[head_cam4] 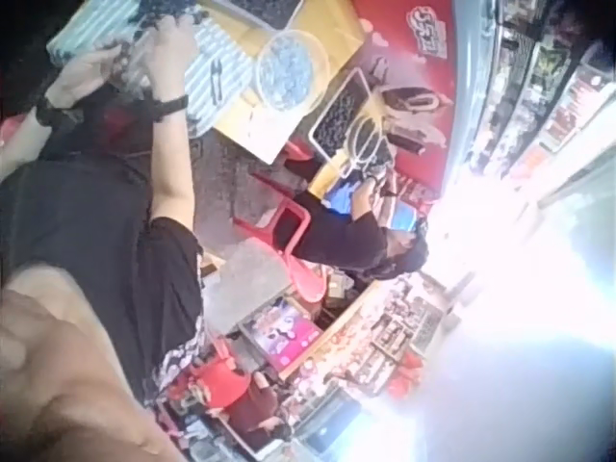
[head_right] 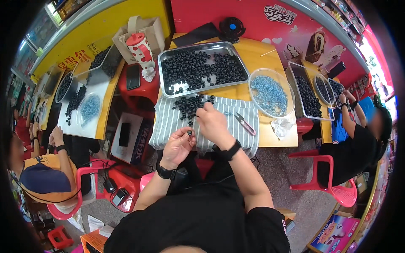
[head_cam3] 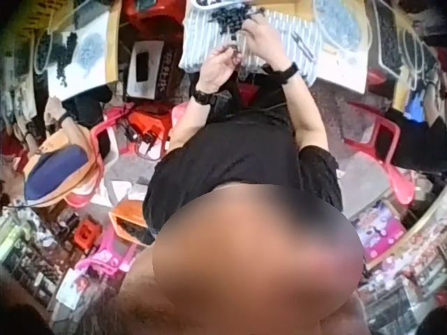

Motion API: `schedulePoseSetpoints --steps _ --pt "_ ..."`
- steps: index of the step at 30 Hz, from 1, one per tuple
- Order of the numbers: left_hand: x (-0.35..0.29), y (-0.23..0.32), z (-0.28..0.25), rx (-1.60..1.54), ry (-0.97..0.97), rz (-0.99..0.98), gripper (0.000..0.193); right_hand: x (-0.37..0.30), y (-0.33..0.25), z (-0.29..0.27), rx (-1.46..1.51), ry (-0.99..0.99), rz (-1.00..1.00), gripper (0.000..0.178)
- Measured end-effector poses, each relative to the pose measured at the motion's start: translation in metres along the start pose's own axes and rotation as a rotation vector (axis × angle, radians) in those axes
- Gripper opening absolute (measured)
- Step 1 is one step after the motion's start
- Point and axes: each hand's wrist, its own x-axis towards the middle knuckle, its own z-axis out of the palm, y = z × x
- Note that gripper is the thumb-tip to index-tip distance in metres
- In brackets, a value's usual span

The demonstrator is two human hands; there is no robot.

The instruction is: Assembling small black plastic components by hand.

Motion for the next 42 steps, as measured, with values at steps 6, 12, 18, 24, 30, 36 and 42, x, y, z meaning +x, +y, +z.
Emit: schedulePoseSetpoints --steps 6,12,18,24,30,36,42 --pt "0.001 -0.003 0.003 0.056 0.010 0.017 0.020 -0.045 0.018 -0.015 -0.231 -0.107 0.057 0.010" --pt "0.001 -0.005 0.002 0.087 0.011 0.024 0.020 -0.056 0.039 -0.021 0.095 0.054 0.217 0.007" --pt "0.001 -0.003 0.007 0.101 0.055 0.003 0.020 -0.057 0.022 -0.009 -0.104 -0.073 0.188 0.007" --pt "0.000 -0.003 0.008 0.135 0.038 -0.007 0.019 -0.060 0.014 -0.005 0.228 -0.039 0.250 0.008" --pt "-0.006 -0.004 0.018 0.208 0.034 -0.055 0.020 -0.067 -0.008 -0.018 0.894 -0.045 0.338 0.009" --pt "-0.011 -0.006 0.028 0.271 -0.013 -0.016 0.021 -0.071 -0.020 -0.023 0.860 0.023 0.210 0.010" --pt "-0.013 -0.008 0.036 0.405 -0.081 0.095 0.020 -0.076 -0.025 -0.027 0.841 0.047 0.198 0.012"
